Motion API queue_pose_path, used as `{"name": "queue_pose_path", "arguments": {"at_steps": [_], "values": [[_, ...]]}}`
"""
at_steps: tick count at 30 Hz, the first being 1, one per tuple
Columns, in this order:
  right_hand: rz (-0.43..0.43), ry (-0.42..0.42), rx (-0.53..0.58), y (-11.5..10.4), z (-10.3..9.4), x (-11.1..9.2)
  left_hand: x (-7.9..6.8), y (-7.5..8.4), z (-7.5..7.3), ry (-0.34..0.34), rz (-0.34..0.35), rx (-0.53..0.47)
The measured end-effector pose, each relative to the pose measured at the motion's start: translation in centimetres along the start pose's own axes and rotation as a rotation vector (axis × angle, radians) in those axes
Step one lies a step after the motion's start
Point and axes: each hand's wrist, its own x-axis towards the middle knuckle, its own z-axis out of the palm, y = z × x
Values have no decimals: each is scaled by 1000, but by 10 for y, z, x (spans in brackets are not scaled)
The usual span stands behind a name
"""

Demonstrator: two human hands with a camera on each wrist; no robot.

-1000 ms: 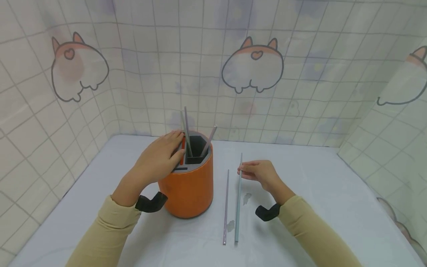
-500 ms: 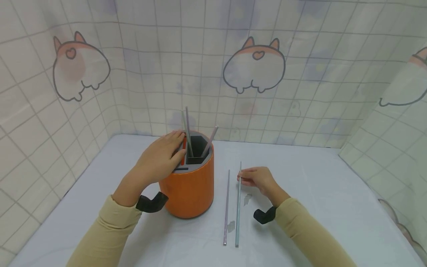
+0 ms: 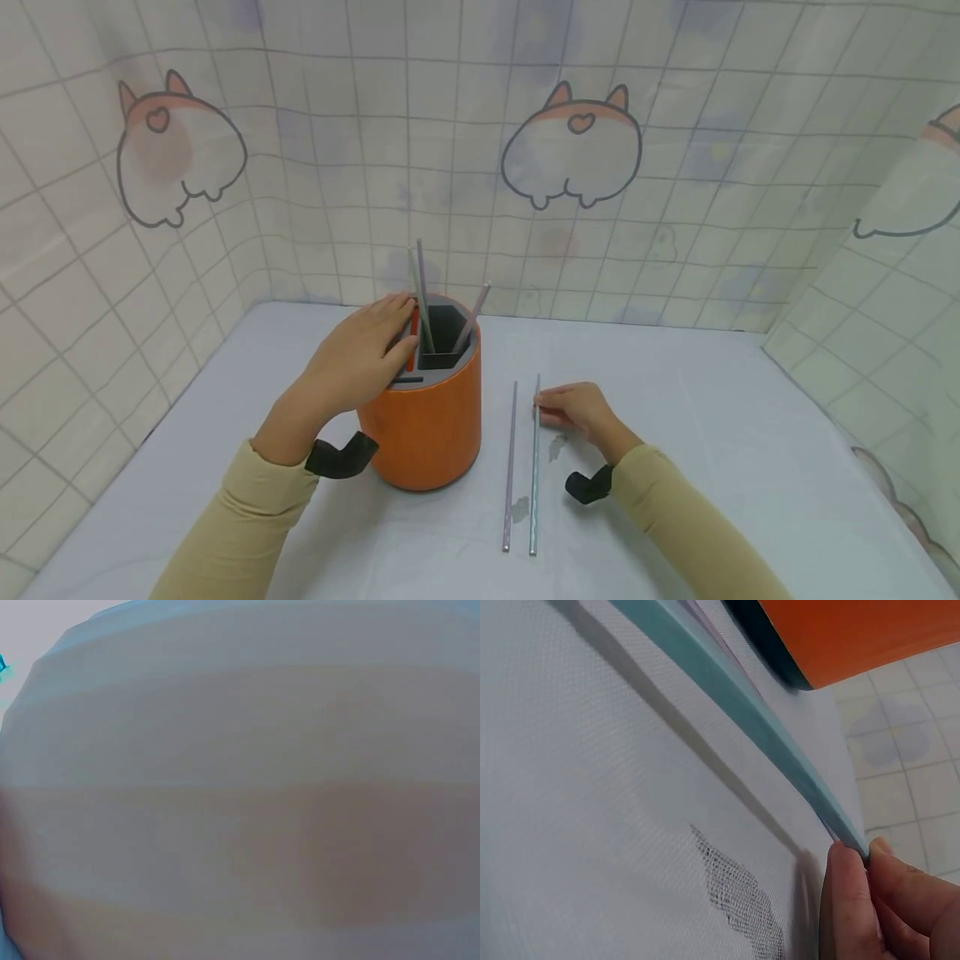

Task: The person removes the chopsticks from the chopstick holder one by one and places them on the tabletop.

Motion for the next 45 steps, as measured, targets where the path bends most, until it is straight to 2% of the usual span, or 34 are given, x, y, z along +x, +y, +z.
{"name": "queue_pose_path", "arguments": {"at_steps": [8,13,15,18,22,26,31,35,40,45], "values": [[1,54,-112,4,2,3,1,1,1,6,9,-1],[-68,106,-258,-7,1,-2,1,2,0,13,17,-9],[-117,120,-253,-15,0,-5,0,1,0,13,17,-11],[-184,115,-159,-32,1,-10,0,1,0,13,15,-10],[-278,70,-102,-61,3,-26,-1,0,-1,19,16,-11],[-392,22,-90,-87,6,-46,-2,1,-1,17,17,-10],[-532,-75,-66,-107,13,-66,-2,1,-2,18,20,-9],[-607,-135,2,-121,19,-73,-1,0,-1,23,25,-12],[-622,-177,55,-134,25,-72,0,0,-1,20,23,-14],[-609,-241,28,-141,27,-68,0,1,-2,16,19,-10]]}}
